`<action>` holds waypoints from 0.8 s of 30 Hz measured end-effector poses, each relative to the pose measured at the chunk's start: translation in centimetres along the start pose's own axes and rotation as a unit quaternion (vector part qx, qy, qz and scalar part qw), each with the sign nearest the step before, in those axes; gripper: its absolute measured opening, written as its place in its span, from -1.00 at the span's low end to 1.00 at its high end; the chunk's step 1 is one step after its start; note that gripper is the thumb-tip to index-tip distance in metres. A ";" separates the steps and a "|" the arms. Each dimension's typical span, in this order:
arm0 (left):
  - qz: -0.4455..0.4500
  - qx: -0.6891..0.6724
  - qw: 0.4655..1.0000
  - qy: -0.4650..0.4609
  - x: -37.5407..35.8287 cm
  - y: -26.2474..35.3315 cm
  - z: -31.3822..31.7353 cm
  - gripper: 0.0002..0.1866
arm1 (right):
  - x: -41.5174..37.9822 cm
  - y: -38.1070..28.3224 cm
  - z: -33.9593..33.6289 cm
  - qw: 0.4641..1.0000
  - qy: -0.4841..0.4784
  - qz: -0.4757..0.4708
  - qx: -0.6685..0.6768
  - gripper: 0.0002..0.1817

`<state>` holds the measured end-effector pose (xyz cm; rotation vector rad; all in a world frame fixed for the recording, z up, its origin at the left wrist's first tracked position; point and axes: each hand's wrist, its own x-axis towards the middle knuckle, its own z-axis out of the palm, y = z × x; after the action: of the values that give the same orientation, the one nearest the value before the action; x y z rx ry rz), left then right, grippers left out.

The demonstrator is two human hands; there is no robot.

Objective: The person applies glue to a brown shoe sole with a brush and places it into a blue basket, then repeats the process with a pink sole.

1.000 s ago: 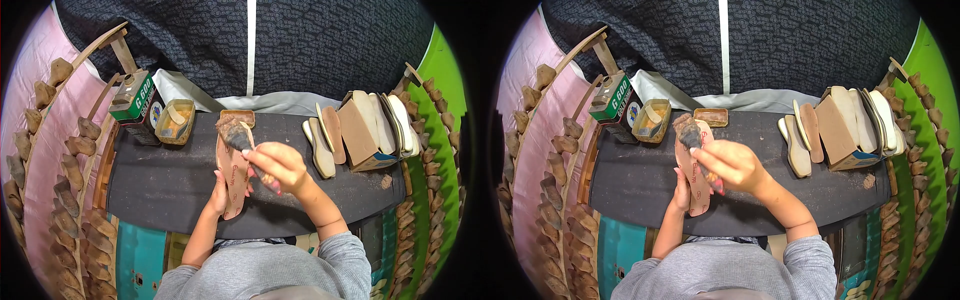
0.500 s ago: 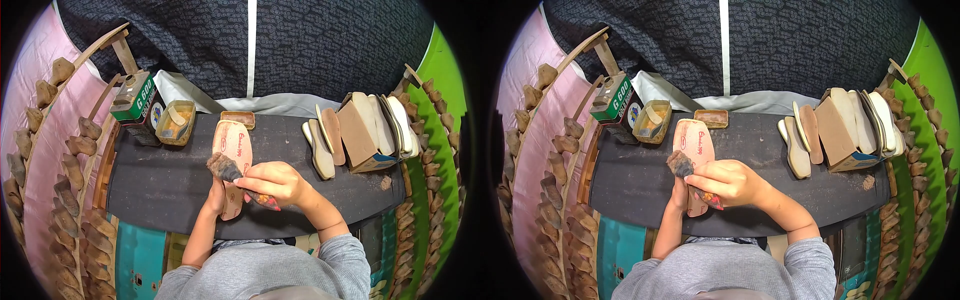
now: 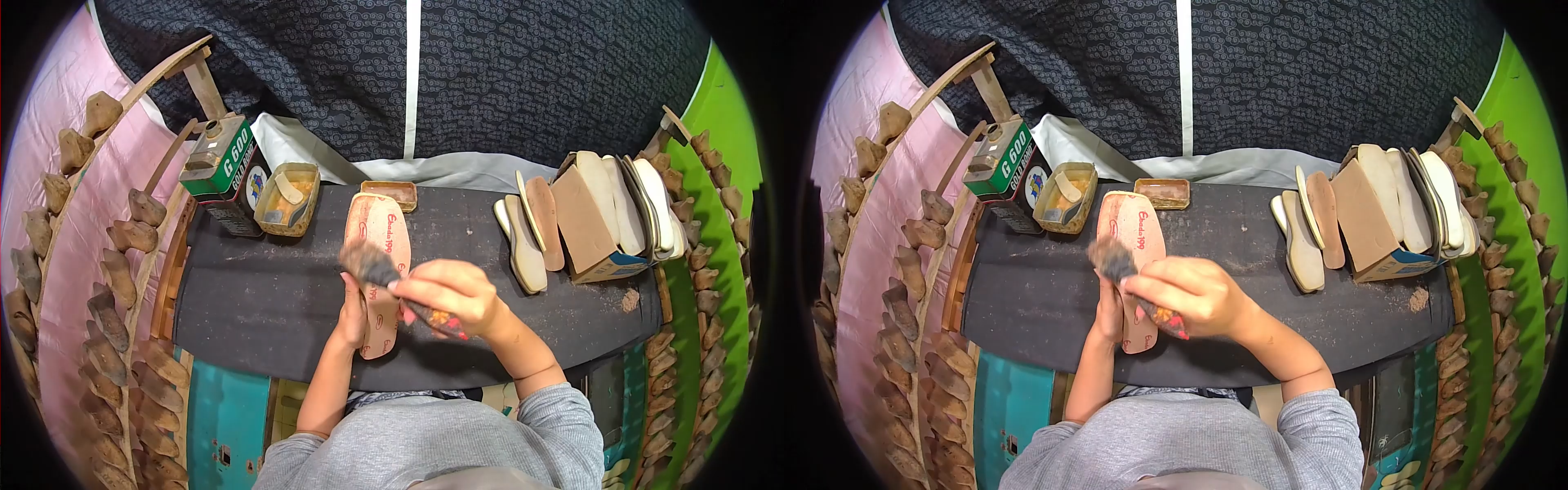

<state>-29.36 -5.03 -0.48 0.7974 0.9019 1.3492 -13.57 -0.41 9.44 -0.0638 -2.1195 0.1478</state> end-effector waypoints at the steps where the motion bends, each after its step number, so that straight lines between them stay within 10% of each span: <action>1: 0.002 -0.003 0.998 -0.069 0.0 0.2 -0.1 -0.03 | 0.2 0.2 0.0 0.998 0.044 0.001 -0.035 -0.61; 24: 0.046 -0.058 0.997 0.027 0.7 1.5 1.0 -0.19 | -0.5 -0.4 0.3 0.999 -0.035 0.037 -0.008 -0.62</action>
<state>-29.14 -4.15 1.20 0.7221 0.8291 1.4959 -13.54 -0.85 8.95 -0.1489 -2.1901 0.1800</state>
